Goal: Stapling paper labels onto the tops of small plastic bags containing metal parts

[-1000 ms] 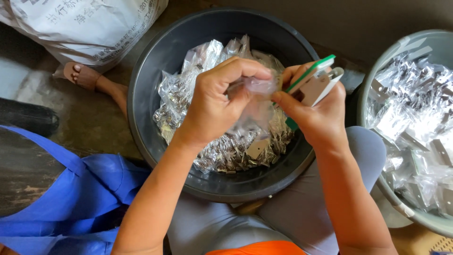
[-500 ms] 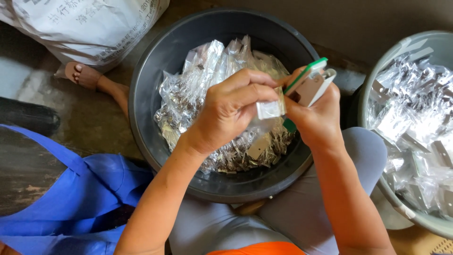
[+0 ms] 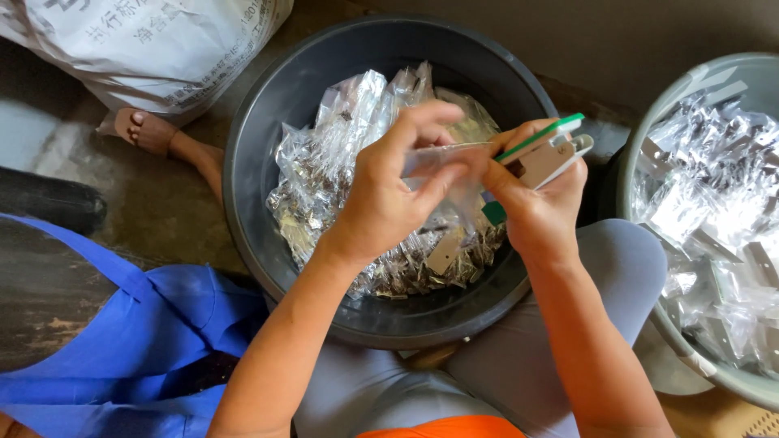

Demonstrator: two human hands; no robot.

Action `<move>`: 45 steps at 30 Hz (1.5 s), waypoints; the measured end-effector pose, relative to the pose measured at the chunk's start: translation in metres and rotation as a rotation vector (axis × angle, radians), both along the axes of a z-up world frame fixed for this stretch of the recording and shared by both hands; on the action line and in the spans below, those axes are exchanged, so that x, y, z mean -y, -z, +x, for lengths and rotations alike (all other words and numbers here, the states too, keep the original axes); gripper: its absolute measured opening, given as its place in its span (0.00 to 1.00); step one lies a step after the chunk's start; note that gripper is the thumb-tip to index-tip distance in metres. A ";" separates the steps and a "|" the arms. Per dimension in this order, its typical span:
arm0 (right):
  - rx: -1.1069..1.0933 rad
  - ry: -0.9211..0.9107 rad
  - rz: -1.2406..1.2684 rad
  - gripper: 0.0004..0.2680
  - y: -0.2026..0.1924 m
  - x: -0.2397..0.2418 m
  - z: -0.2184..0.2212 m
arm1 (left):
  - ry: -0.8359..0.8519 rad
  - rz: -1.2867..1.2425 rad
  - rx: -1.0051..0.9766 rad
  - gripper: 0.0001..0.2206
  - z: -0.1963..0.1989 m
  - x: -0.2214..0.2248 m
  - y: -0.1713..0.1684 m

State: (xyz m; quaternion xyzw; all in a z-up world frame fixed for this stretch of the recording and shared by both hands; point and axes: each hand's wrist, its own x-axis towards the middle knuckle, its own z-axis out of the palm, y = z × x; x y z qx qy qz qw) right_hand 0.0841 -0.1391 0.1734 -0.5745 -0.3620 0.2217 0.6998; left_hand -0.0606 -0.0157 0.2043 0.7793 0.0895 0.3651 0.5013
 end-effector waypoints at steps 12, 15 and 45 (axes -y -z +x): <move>0.016 0.225 0.212 0.08 -0.010 -0.026 0.012 | -0.256 0.167 0.077 0.07 0.025 0.002 0.051; 0.142 0.268 0.141 0.11 0.010 -0.042 0.027 | -0.285 0.234 0.068 0.08 0.031 0.012 0.051; -0.142 0.110 -0.131 0.11 0.044 0.000 0.051 | -0.157 -0.455 -0.133 0.14 0.011 -0.014 0.084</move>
